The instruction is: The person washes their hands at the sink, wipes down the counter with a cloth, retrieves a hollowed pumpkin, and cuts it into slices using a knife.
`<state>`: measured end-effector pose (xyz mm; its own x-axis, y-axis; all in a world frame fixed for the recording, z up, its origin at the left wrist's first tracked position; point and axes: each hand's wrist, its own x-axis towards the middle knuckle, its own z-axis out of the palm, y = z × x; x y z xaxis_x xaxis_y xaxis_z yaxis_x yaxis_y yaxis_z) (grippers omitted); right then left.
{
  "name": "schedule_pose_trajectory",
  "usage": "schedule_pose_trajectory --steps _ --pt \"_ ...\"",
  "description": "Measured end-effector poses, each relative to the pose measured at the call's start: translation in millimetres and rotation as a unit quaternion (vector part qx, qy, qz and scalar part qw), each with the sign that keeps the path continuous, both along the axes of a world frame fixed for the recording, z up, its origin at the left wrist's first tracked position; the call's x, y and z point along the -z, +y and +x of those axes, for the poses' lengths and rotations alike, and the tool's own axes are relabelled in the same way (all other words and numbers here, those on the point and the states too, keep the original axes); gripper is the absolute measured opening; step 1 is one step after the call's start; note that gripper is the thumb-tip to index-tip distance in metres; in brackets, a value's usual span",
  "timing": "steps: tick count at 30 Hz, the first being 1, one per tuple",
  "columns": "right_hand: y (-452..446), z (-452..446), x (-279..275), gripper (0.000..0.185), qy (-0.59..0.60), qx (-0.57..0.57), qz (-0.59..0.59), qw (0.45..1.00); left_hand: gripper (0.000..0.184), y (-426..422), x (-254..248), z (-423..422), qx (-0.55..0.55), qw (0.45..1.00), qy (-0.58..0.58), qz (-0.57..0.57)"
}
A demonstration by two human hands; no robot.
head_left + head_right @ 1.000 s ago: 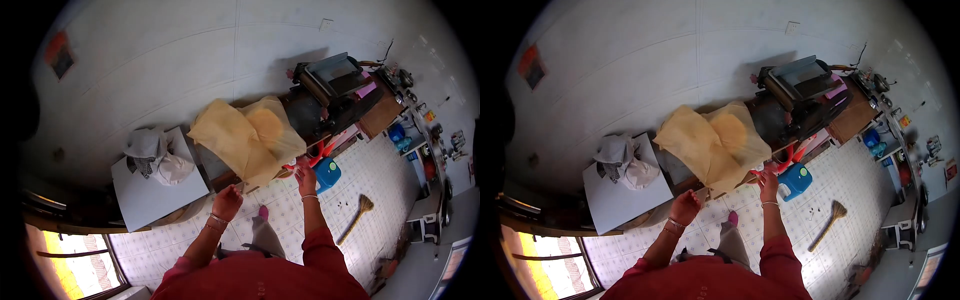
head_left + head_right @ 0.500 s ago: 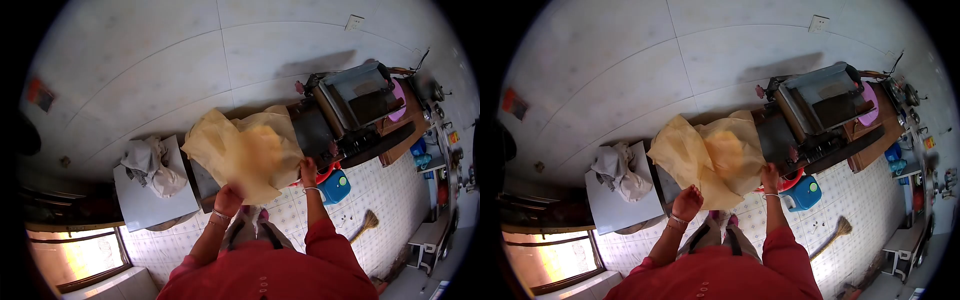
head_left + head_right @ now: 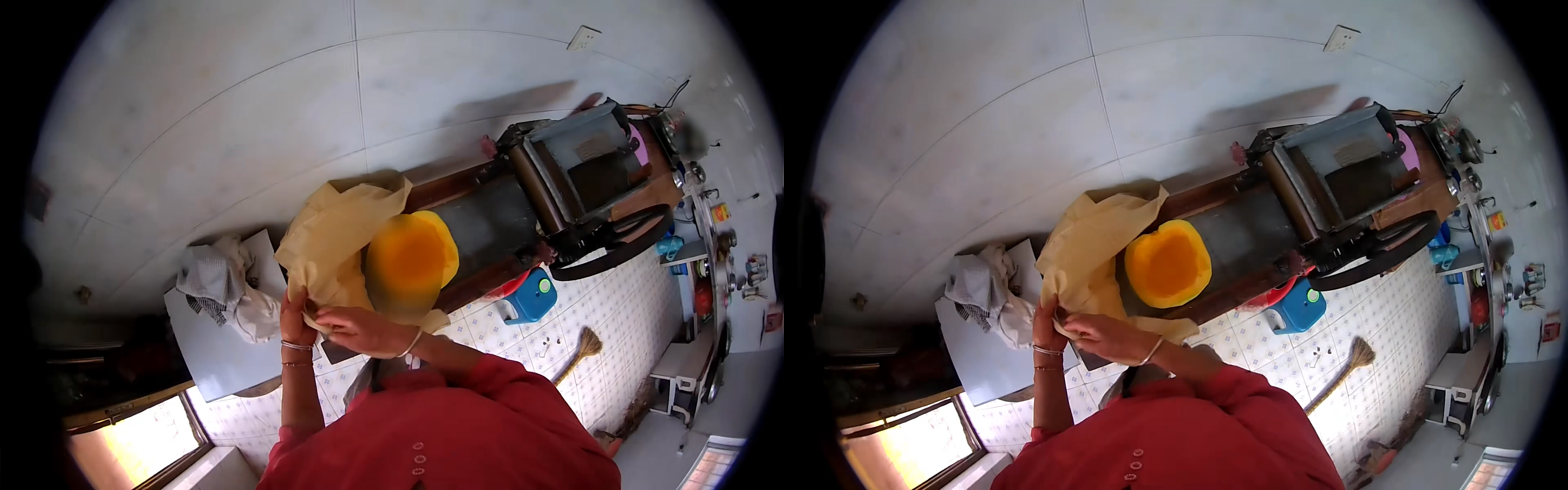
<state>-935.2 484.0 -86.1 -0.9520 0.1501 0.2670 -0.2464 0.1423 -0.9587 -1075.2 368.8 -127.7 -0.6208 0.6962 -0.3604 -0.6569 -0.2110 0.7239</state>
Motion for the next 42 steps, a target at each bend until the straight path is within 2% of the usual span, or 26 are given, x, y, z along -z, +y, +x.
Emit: schedule_pose_trajectory --steps 1,3,6,7,8,9,10,12,13,14,15,16,17,19,20,22,24,26,28,30,31,33,35,38,40,42 --pt "3 10 8 0.021 -0.043 -0.002 -0.137 0.99 0.036 -3 10 -2 -0.051 0.998 -0.048 -0.01" --pt "46 35 27 0.024 -0.137 0.086 0.07 0.984 0.036 -9 31 -11 -0.082 0.994 -0.074 -0.025" --pt "109 87 55 0.028 -0.227 0.359 -0.071 0.903 0.036 -4 52 -15 -0.128 0.987 -0.074 -0.056" --pt "128 100 64 0.03 -0.184 0.453 -0.028 0.872 0.037 4 55 -12 -0.141 0.976 0.056 -0.153" --pt "148 113 71 0.032 -0.176 0.482 -0.013 0.858 0.037 14 55 -7 -0.15 0.939 0.184 -0.248" --pt "167 126 89 0.037 -0.182 0.491 0.001 0.852 0.041 29 38 1 -0.16 0.865 0.385 -0.279" --pt "178 132 103 0.037 -0.182 0.486 0.0 0.855 0.041 43 14 9 -0.165 0.863 0.385 -0.283" --pt "195 140 126 0.044 -0.256 0.454 -0.096 0.848 0.054 67 -37 26 -0.148 0.634 0.666 -0.365" --pt "200 138 132 0.049 -0.28 0.408 -0.101 0.863 0.059 77 -53 35 -0.13 0.621 0.7 -0.328" --pt "203 135 137 0.049 -0.277 0.395 -0.103 0.87 0.05 85 -55 45 -0.092 0.698 0.648 -0.291" --pt "200 126 138 0.05 -0.242 0.375 -0.165 0.88 0.042 88 -55 57 -0.053 0.765 0.591 -0.252" --pt "198 117 135 0.051 -0.206 0.351 -0.229 0.884 0.039 90 -26 67 -0.017 0.823 0.528 -0.21" --pt "197 109 116 0.054 -0.231 0.31 -0.25 0.888 0.035 92 16 77 0.017 0.872 0.461 -0.164" --pt "202 106 129 0.05 -0.231 0.281 -0.282 0.888 0.033 104 69 97 0.007 0.896 0.41 -0.171" --pt "206 108 137 0.047 -0.234 0.268 -0.31 0.881 0.033 111 78 103 -0.006 0.848 0.476 -0.233" --pt "215 109 156 0.045 -0.249 0.283 -0.301 0.876 0.037 118 94 107 -0.012 0.813 0.492 -0.312" --pt "221 113 150 0.045 -0.213 0.222 -0.413 0.857 0.043 116 130 110 0.023 0.878 0.344 -0.331" --pt "234 121 177 0.046 -0.222 0.177 -0.46 0.841 0.048 127 134 113 0.011 0.917 0.189 -0.35" --pt "236 122 168 0.05 -0.221 0.154 -0.441 0.856 0.052 146 111 114 -0.024 0.946 -0.013 -0.322" --pt "237 127 166 0.05 -0.245 0.15 -0.481 0.828 0.056 160 76 118 -0.051 0.948 -0.218 -0.224" --pt "241 138 172 0.053 -0.23 0.138 -0.499 0.824 0.059 165 61 123 -0.059 0.951 -0.262 -0.154" --pt "242 146 162 0.058 -0.217 0.116 -0.551 0.798 0.06 174 54 144 -0.047 0.967 -0.232 0.097" --pt "228 157 118 0.062 -0.222 0.082 -0.577 0.782 0.058 170 14 161 -0.079 0.996 -0.04 0.034" --pt "205 159 70 0.069 -0.104 0.111 -0.435 0.888 0.049 147 -52 170 -0.075 0.981 0.175 -0.044" --pt "171 144 20 0.069 -0.104 0.07 -0.387 0.913 0.048 128 -94 182 -0.106 0.975 0.196 -0.028" --pt "135 140 -25 0.07 -0.106 0.016 -0.356 0.928 0.051 107 -93 192 -0.141 0.954 0.263 -0.038"
